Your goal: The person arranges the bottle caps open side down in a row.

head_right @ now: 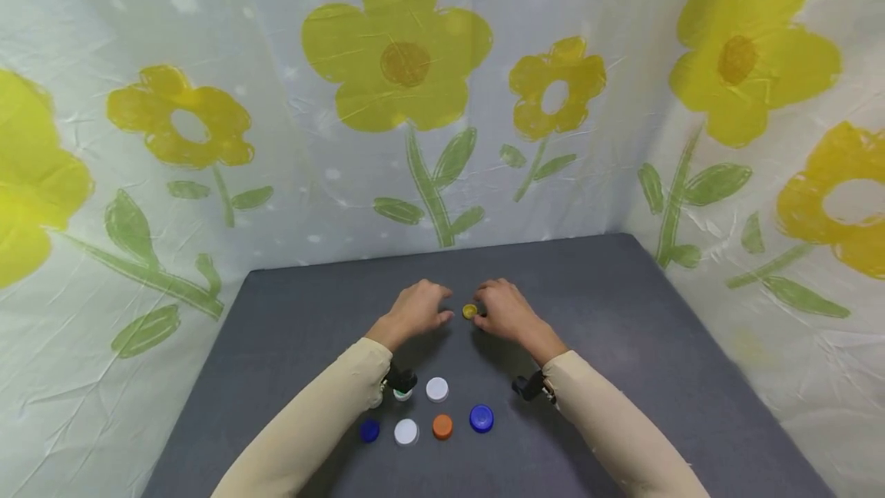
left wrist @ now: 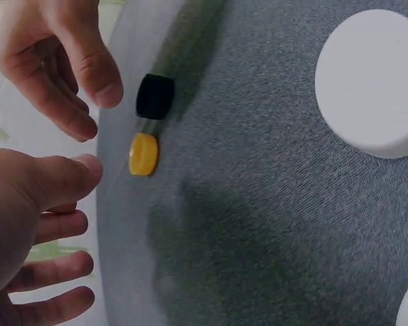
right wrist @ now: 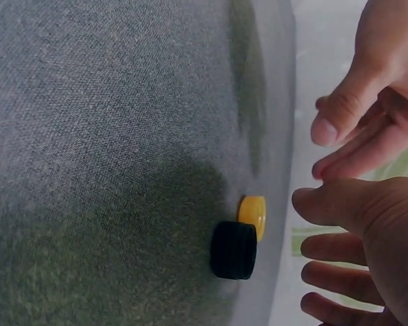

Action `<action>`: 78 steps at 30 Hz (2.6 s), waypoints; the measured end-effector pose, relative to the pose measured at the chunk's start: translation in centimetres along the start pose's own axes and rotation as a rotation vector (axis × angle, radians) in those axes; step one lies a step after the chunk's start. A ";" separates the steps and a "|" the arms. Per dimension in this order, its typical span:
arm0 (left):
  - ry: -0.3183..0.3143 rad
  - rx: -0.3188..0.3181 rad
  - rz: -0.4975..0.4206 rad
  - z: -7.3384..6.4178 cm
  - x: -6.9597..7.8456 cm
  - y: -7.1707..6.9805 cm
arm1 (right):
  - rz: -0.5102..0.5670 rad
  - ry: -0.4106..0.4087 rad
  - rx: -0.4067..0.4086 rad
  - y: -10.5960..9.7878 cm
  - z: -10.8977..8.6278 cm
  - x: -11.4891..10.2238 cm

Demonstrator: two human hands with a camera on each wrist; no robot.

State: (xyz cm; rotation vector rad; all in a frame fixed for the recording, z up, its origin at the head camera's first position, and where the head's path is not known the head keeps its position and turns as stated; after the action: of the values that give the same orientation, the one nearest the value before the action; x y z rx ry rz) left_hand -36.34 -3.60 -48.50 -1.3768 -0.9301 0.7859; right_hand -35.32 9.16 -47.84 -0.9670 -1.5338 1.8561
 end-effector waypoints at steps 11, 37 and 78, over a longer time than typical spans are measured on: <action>-0.001 -0.020 0.002 1.9 0.4 2.1 | 0.004 0.014 0.044 1.2 0.9 0.6; 0.030 -0.004 0.021 3.6 1.2 4.3 | 0.062 0.109 0.051 2.9 1.4 1.2; 0.100 0.156 0.025 -4.1 3.8 -2.5 | 0.180 -0.104 0.248 -2.0 -3.7 -4.1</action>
State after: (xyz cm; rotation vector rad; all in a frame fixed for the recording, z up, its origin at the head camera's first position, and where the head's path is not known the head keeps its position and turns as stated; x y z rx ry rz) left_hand -31.16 -2.19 -45.59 -1.2814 -0.7594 0.7846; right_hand -30.01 8.56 -45.50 -0.9298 -1.2683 2.1929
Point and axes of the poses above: each hand's wrist, its own z-axis towards the middle knuckle, its own y-axis out of the palm, x = y × z, the point moved 8 cm from there along z, towards the middle knuckle, and after that the axes turned 6 degrees about -x, right-handed, at the moved point
